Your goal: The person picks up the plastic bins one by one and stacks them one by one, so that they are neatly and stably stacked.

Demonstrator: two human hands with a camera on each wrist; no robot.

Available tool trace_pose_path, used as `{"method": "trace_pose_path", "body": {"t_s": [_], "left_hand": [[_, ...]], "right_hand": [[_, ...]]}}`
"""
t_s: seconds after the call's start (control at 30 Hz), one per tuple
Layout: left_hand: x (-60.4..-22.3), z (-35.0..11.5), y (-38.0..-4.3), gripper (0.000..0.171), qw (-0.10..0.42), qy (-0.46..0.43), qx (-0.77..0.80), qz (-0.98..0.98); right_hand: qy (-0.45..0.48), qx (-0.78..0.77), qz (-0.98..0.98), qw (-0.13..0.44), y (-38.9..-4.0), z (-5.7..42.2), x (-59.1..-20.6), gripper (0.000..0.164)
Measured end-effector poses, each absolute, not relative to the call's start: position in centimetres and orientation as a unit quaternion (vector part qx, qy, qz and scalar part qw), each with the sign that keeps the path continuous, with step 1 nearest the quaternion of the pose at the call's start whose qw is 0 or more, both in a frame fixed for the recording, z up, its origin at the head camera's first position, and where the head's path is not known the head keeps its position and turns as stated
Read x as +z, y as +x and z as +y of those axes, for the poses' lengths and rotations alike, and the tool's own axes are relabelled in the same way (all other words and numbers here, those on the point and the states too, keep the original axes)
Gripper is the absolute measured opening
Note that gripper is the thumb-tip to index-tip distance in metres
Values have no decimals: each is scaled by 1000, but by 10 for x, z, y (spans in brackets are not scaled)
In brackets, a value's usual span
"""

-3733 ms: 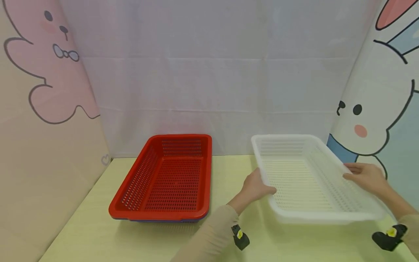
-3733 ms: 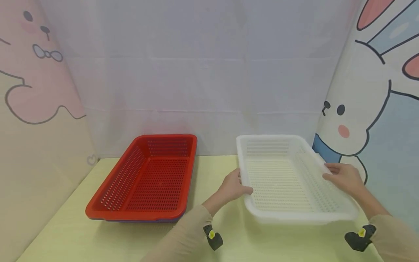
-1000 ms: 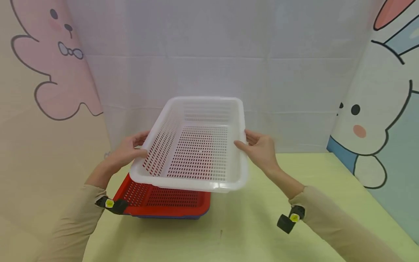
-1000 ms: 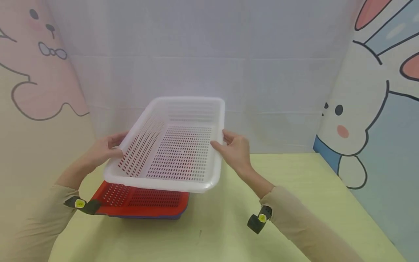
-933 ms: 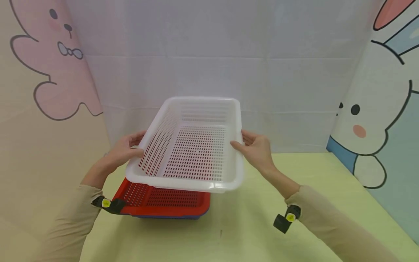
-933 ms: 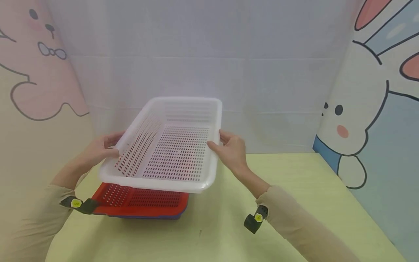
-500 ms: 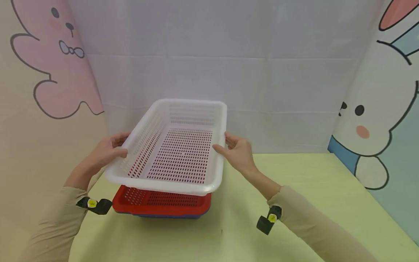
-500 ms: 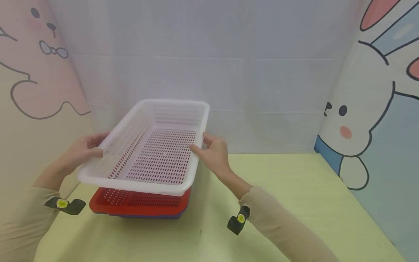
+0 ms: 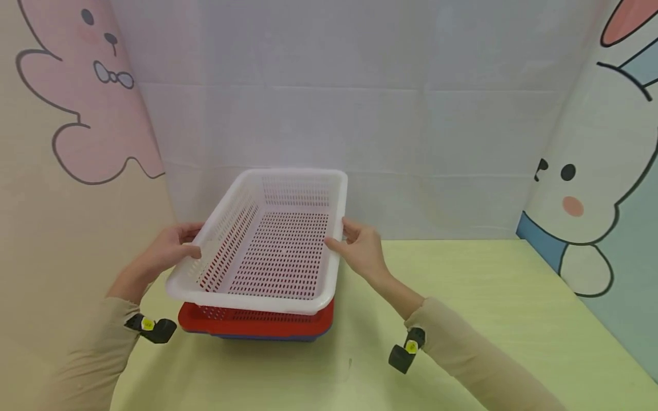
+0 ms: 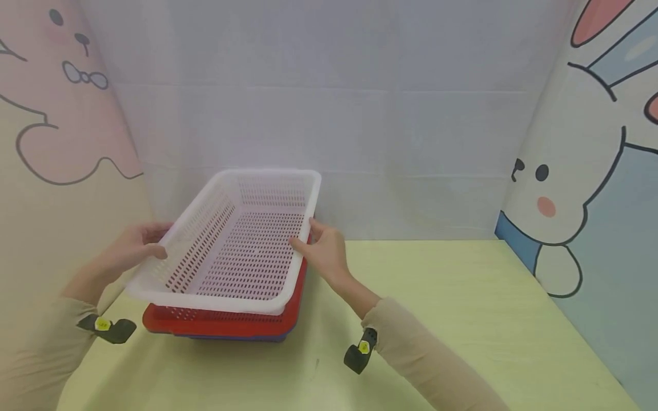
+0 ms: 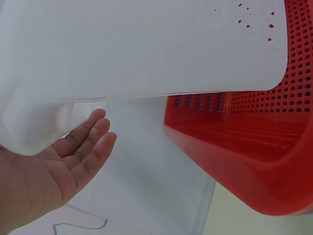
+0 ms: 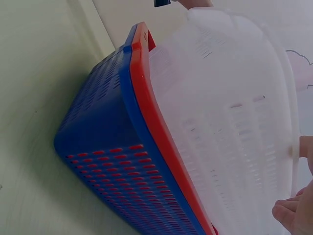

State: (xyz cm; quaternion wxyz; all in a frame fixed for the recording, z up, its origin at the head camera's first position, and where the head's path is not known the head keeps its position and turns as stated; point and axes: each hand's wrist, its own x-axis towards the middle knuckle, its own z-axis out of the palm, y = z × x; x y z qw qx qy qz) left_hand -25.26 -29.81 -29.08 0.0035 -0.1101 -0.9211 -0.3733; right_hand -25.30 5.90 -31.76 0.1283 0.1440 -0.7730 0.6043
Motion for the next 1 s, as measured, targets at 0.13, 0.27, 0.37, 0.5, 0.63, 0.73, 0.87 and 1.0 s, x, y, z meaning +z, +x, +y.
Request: {"method": "trace_pose_path", "body": {"t_s": [0.13, 0.27, 0.37, 0.5, 0.63, 0.73, 0.87, 1.0], "left_hand": [[-298, -298, -251, 60, -3, -105, -373, -922], [-303, -299, -250, 59, -10, -102, -371, -923], [-306, -301, -250, 58, -13, -101, -365, -925], [-311, -304, -250, 58, -15, -109, -363, -925], [-317, -306, -250, 56, -12, -121, -372, -920], [-321, -306, -250, 56, -14, -114, -372, -921], [-325, -307, -252, 58, -25, -94, -368, -925], [-327, -308, -254, 60, -29, -90, -370, -924]], "right_hand": [[139, 596, -780, 128, -253, 57, -322, 54], [138, 598, -781, 117, -254, 55, -328, 54], [132, 596, -785, 106, -254, 54, -333, 56], [118, 591, -792, 97, -256, 53, -339, 57], [116, 592, -792, 94, -257, 52, -346, 58], [120, 596, -788, 92, -258, 50, -351, 57], [121, 594, -790, 89, -258, 48, -358, 56], [119, 593, -792, 87, -258, 47, -363, 56]]}}
